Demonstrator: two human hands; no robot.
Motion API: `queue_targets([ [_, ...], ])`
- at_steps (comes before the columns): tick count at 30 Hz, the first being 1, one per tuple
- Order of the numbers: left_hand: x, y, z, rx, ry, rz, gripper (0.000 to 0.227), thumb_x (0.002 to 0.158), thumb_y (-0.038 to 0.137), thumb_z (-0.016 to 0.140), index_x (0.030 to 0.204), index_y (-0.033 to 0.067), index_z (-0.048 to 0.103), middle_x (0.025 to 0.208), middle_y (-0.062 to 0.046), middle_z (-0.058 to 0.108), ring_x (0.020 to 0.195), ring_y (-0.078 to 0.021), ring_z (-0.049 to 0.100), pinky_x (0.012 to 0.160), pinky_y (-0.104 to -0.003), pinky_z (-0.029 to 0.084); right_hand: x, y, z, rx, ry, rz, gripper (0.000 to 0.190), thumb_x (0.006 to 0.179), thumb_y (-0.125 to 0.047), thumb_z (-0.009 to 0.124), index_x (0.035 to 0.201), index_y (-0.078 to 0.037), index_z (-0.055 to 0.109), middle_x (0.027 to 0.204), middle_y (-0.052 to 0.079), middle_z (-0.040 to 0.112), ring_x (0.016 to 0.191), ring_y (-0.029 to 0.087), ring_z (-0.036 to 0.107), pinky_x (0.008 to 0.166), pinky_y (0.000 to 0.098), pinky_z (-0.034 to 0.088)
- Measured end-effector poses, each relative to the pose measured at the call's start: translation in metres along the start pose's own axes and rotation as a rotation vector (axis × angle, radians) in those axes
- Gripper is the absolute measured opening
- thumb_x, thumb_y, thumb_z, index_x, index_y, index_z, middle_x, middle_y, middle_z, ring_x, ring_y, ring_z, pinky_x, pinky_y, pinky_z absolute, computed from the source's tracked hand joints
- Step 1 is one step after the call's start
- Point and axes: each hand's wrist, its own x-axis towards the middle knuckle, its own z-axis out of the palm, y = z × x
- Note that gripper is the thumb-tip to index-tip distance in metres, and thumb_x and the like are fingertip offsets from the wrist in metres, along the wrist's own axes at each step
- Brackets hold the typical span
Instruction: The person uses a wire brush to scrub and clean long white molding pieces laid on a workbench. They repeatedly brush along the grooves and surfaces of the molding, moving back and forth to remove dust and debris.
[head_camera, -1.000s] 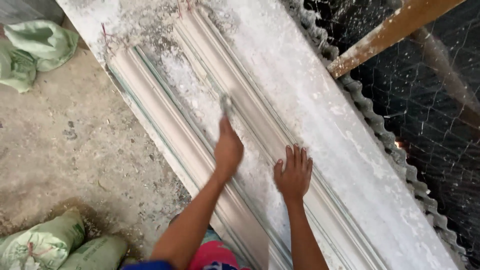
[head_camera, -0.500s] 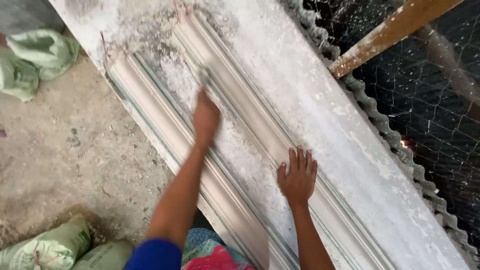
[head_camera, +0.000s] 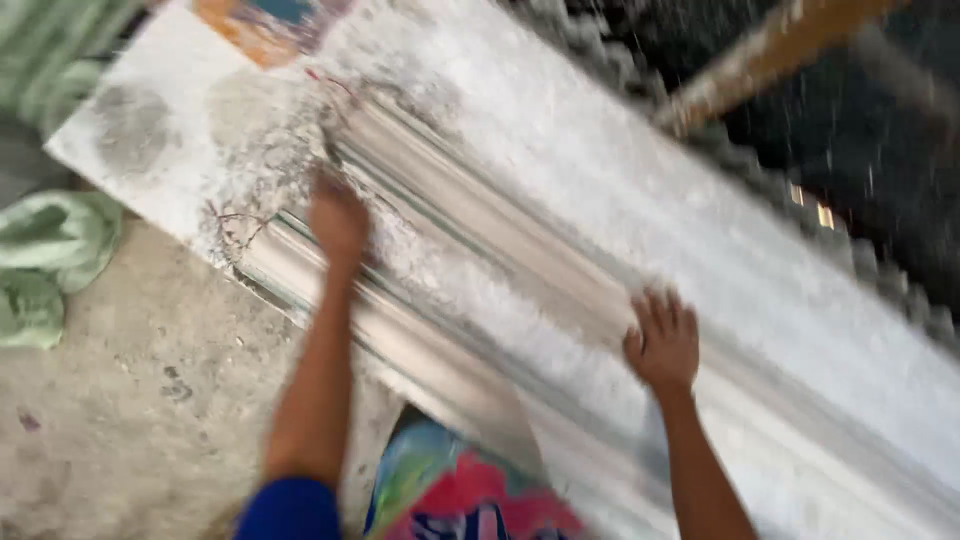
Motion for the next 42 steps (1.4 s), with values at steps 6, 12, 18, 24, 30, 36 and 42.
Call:
queue_targets([
  [6, -0.056, 0.043, -0.102, -0.328, -0.608, 0.262, 0.046, 0.102, 0.018, 0.055, 0.143, -0.0031, 0.051, 0.125, -0.033, 0.065, 0.113, -0.0519, 0.064, 0.095, -0.064, 0.049, -0.039, -0.070, -0.023, 0.035, -0.144, 0.606, 0.050, 0.104, -0.033, 0.047, 0.153, -0.026, 0.052, 0.161, 0.007, 0.038, 0.147, 0.048, 0.032, 0.114, 0.0706, 0.030],
  [12, -0.088, 0.052, -0.042, -0.272, -1.155, 0.796, 0.035, 0.099, 0.021, 0.053, 0.131, 0.0157, 0.067, 0.141, -0.012, 0.062, 0.111, -0.0394, 0.069, 0.091, -0.057, 0.057, -0.148, -0.148, -0.087, 0.072, -0.563, 1.122, 0.066, 0.097, -0.057, 0.052, 0.157, -0.036, 0.039, 0.166, 0.020, 0.021, 0.152, 0.056, 0.015, 0.119, 0.0713, 0.016],
  [18, -0.025, 0.028, -0.021, 0.104, -1.077, 1.064, 0.035, 0.100, 0.031, 0.053, 0.131, 0.0381, 0.068, 0.126, 0.001, 0.068, 0.096, -0.0289, 0.075, 0.081, -0.044, 0.064, -0.185, -0.155, -0.175, 0.366, -0.770, 1.564, 0.132, 0.064, -0.087, 0.068, 0.168, -0.037, 0.004, 0.172, 0.022, -0.008, 0.156, 0.049, 0.002, 0.121, 0.0674, 0.018],
  [24, -0.178, 0.118, 0.050, -0.008, -1.134, 1.161, 0.030, 0.101, 0.027, 0.052, 0.123, 0.0290, 0.072, 0.114, -0.005, 0.073, 0.089, -0.0301, 0.076, 0.073, -0.046, 0.062, -0.156, -0.164, -0.177, 0.381, -0.590, 1.549, 0.117, 0.078, -0.057, 0.079, 0.167, -0.022, 0.013, 0.165, 0.039, -0.006, 0.148, 0.066, 0.006, 0.118, 0.0773, 0.019],
  [30, -0.245, 0.177, 0.045, -0.124, -1.267, 1.064, 0.032, 0.099, 0.022, 0.052, 0.124, 0.0159, 0.069, 0.118, -0.021, 0.070, 0.092, -0.0486, 0.071, 0.072, -0.061, 0.057, -0.149, -0.173, -0.189, 0.319, -0.606, 1.604, 0.126, 0.064, -0.071, 0.083, 0.166, -0.026, 0.024, 0.165, 0.038, 0.003, 0.150, 0.061, 0.014, 0.122, 0.0667, 0.022],
  [36, -0.118, 0.151, -0.025, 0.156, -1.107, 1.223, 0.036, 0.101, 0.019, 0.055, 0.133, 0.0285, 0.068, 0.124, -0.011, 0.070, 0.095, -0.0387, 0.074, 0.081, -0.053, 0.062, -0.157, -0.176, -0.175, 0.347, -0.396, 1.665, 0.130, 0.064, -0.058, 0.090, 0.166, -0.024, 0.016, 0.163, 0.040, -0.005, 0.149, 0.062, 0.011, 0.120, 0.0717, 0.021],
  [42, -0.290, 0.216, 0.086, 0.057, -1.130, 1.231, 0.031, 0.101, 0.025, 0.053, 0.125, 0.0273, 0.072, 0.106, -0.011, 0.073, 0.097, -0.0357, 0.074, 0.086, -0.051, 0.060, -0.156, -0.177, -0.185, 0.404, -0.350, 1.618, 0.132, 0.063, -0.052, 0.095, 0.165, -0.013, 0.021, 0.160, 0.045, -0.006, 0.148, 0.066, 0.007, 0.117, 0.0741, 0.021],
])
